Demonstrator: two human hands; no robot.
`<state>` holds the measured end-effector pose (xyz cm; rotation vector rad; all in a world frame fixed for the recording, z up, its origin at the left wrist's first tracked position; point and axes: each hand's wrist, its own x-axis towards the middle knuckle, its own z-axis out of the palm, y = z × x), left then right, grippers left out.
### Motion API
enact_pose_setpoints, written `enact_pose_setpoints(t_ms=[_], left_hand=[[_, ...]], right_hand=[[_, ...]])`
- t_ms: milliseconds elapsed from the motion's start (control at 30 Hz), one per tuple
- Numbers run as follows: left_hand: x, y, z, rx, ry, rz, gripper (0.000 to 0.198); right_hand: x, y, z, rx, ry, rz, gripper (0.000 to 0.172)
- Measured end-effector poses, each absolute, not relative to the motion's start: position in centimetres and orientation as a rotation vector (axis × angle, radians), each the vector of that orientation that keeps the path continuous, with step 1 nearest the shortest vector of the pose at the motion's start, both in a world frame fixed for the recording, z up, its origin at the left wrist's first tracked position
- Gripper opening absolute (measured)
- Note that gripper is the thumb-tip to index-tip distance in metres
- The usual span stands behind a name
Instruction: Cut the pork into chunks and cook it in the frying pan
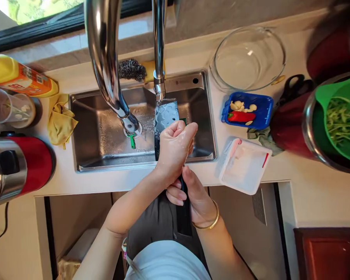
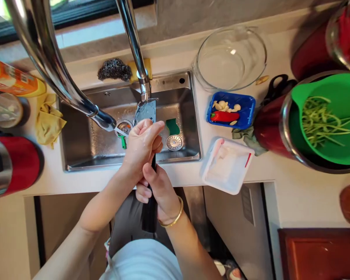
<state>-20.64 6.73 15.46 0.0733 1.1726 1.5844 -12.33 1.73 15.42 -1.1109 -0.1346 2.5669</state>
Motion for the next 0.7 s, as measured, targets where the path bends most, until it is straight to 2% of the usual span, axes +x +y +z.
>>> enact_pose_setpoints(t_ms=[233, 467, 700], left_hand=[[-19.9, 6.3, 15.3, 0.225, 1.306, 1.582, 0.051], [-20.0, 6.1, 16.0, 0.005, 1.187, 1.499, 0.052], [-20.1, 6.3, 16.3, 0.031, 1.145, 1.487, 0.048]], right_hand=[[-12.4, 1.2, 16.0, -1.157, -0.220, 2.486, 0.051], [-12.6, 0.5, 16.5, -1.245, -0.172, 2.399, 0.050], [-12.7, 0.6, 16.7, -1.276, -0.136, 2.369, 0.048]])
